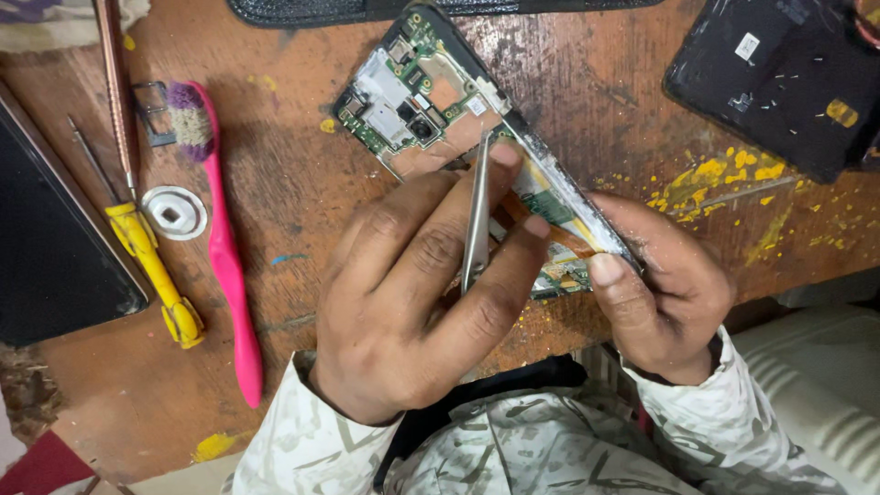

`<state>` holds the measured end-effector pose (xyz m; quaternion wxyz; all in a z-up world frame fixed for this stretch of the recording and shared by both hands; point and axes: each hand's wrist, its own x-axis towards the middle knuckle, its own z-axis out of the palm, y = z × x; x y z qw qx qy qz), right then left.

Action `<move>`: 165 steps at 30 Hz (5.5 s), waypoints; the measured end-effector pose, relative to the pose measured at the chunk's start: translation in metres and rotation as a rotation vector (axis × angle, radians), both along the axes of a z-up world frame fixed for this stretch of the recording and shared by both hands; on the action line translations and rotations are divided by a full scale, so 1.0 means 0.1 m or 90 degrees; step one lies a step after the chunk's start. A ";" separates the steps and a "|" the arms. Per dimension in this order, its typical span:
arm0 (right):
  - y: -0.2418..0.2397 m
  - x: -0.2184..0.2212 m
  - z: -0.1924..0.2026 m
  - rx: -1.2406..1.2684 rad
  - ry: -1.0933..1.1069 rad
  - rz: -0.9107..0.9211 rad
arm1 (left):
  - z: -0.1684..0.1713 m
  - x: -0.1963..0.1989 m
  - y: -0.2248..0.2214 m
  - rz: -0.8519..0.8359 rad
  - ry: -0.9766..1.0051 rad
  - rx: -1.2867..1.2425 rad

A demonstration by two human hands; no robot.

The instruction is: The person uses a metal spudger to carefully pry and separate internal components of a disassembled smartphone. They then switch to a pink toothbrush to sweep dust and debris from the exposed circuit board and battery area.

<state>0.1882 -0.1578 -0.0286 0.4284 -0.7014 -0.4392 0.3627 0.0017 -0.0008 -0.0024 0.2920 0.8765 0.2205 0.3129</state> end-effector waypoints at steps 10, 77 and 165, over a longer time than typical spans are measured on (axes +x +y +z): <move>0.02 -0.01 -0.01 0.033 -0.012 0.033 | 0.10 0.00 -0.21 0.058 0.011 -0.013; -0.05 -0.17 0.24 -0.138 0.426 0.027 | 0.30 -0.30 -1.31 0.143 0.201 -0.011; -0.46 -0.88 0.02 -0.034 0.601 -0.050 | 0.11 -0.64 -1.45 0.191 0.265 0.110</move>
